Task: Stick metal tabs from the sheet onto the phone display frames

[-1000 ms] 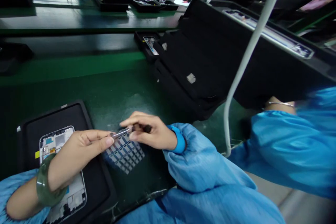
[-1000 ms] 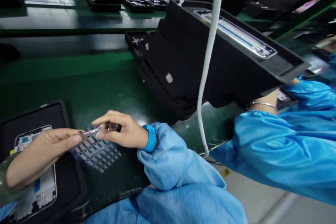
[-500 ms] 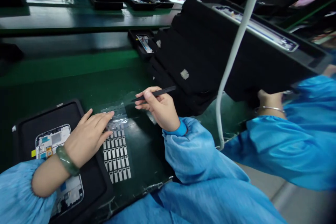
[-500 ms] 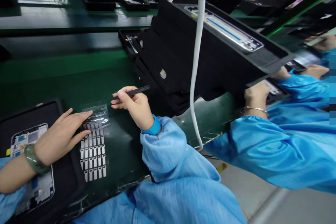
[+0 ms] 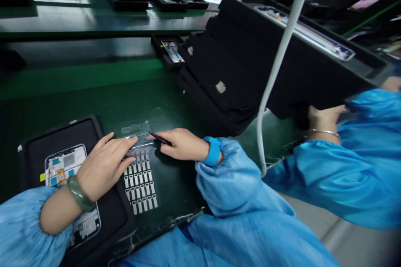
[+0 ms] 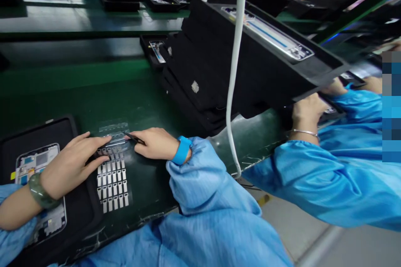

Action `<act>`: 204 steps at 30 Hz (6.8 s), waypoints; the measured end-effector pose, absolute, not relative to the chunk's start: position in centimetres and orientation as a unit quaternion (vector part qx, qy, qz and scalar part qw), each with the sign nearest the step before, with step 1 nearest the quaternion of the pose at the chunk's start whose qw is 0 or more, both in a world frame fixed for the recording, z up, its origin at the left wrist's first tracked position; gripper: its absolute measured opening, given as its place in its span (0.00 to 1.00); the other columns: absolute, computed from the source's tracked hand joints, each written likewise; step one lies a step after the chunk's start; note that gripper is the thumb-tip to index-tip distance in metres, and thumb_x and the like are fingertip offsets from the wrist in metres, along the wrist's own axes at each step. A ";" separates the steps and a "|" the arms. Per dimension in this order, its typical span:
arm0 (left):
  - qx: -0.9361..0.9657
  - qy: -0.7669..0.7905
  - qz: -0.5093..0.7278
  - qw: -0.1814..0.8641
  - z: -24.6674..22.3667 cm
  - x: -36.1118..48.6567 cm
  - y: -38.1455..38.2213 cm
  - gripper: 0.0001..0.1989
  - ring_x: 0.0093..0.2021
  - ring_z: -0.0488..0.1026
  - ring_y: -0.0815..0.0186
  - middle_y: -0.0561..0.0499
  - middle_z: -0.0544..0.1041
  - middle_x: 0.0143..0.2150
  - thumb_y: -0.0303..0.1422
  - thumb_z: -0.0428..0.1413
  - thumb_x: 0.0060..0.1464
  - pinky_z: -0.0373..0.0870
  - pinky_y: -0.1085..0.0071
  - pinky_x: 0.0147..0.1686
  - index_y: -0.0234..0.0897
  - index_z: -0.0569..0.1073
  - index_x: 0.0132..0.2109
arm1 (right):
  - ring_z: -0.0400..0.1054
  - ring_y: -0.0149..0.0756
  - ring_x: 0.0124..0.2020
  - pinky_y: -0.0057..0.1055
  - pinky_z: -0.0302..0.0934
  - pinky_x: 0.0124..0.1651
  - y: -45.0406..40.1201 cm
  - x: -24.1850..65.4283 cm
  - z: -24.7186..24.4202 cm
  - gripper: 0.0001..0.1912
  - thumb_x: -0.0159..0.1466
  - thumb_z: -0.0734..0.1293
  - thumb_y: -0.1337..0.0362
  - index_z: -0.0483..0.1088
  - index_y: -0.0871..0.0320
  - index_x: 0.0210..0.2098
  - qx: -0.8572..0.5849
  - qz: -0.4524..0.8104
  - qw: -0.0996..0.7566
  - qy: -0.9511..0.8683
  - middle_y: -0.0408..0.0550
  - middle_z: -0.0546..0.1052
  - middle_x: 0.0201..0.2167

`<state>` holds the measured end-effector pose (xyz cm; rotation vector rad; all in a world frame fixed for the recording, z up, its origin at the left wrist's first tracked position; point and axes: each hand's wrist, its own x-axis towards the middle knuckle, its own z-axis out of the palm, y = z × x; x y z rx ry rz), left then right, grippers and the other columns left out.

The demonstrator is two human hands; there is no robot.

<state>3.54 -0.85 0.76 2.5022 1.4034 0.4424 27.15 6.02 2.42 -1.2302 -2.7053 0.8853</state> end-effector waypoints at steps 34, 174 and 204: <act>0.835 0.536 0.109 0.049 0.3 6.1 -0.2 0.23 0.55 0.66 0.49 0.38 0.71 0.54 0.43 0.50 0.57 0.59 0.49 0.56 0.33 0.69 0.54 | 0.74 0.33 0.23 0.26 0.71 0.25 4.1 25.0 -0.5 0.20 0.50 0.72 0.52 0.64 0.60 0.30 -0.541 0.586 0.394 -0.457 0.41 0.73 0.20; 0.776 0.613 0.149 -0.028 -0.2 -5.8 -6.7 0.22 0.56 0.63 0.51 0.39 0.66 0.52 0.37 0.49 0.58 0.56 0.47 0.59 0.35 0.64 0.58 | 0.71 0.30 0.36 0.28 0.66 0.40 6.7 9.1 0.4 0.09 0.63 0.62 0.60 0.65 0.58 0.40 -0.278 0.453 0.305 -0.791 0.45 0.73 0.36; 0.775 0.614 0.145 -0.028 -0.4 -5.8 -6.8 0.22 0.56 0.63 0.53 0.40 0.66 0.52 0.36 0.49 0.59 0.56 0.48 0.60 0.34 0.64 0.58 | 0.68 0.26 0.31 0.24 0.63 0.34 6.4 9.0 0.9 0.06 0.62 0.64 0.62 0.69 0.59 0.35 -0.260 0.417 0.327 -0.807 0.43 0.74 0.32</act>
